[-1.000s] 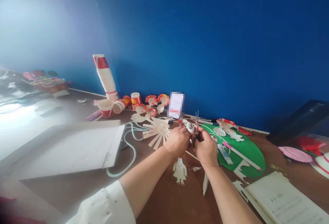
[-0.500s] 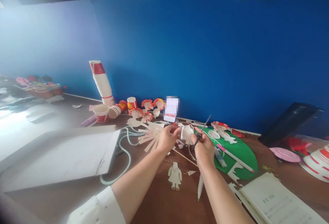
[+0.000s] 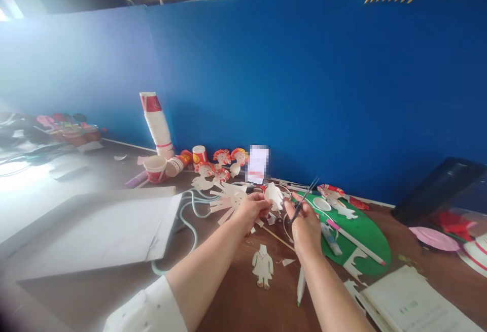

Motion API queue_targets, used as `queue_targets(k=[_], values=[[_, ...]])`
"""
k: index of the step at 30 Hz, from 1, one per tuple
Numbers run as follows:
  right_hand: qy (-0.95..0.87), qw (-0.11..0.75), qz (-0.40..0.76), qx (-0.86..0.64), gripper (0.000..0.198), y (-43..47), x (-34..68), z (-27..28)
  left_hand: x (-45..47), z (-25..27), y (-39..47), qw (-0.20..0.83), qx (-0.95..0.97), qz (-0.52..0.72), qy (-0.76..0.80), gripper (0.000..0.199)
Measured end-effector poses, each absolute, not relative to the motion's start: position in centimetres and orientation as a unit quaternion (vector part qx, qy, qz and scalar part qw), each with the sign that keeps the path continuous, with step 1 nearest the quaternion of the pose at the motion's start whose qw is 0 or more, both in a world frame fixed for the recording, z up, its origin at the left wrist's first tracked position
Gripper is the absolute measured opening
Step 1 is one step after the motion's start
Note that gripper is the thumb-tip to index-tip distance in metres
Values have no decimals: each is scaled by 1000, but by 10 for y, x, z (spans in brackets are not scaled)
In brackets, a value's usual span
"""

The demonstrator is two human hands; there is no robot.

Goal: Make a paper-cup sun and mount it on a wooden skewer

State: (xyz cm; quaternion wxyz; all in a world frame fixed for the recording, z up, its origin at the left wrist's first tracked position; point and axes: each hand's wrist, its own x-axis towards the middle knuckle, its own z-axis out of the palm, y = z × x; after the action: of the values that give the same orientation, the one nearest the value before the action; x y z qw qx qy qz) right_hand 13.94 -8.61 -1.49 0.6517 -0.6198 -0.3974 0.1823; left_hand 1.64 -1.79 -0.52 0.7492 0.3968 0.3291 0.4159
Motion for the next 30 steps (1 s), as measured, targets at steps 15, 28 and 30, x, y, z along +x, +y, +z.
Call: queue_targets(k=[15,28,30], values=[[-402,650,218,-607,56,-84,143,-22,14,-3,-18,785,381,376,312,18],[-389,655,225,-607,54,-85,140,-20,12,-1,-18,799,351,373,315,14],[-395,647,216,-615,54,-85,140,-19,11,0,-18,798,353,377,312,17]])
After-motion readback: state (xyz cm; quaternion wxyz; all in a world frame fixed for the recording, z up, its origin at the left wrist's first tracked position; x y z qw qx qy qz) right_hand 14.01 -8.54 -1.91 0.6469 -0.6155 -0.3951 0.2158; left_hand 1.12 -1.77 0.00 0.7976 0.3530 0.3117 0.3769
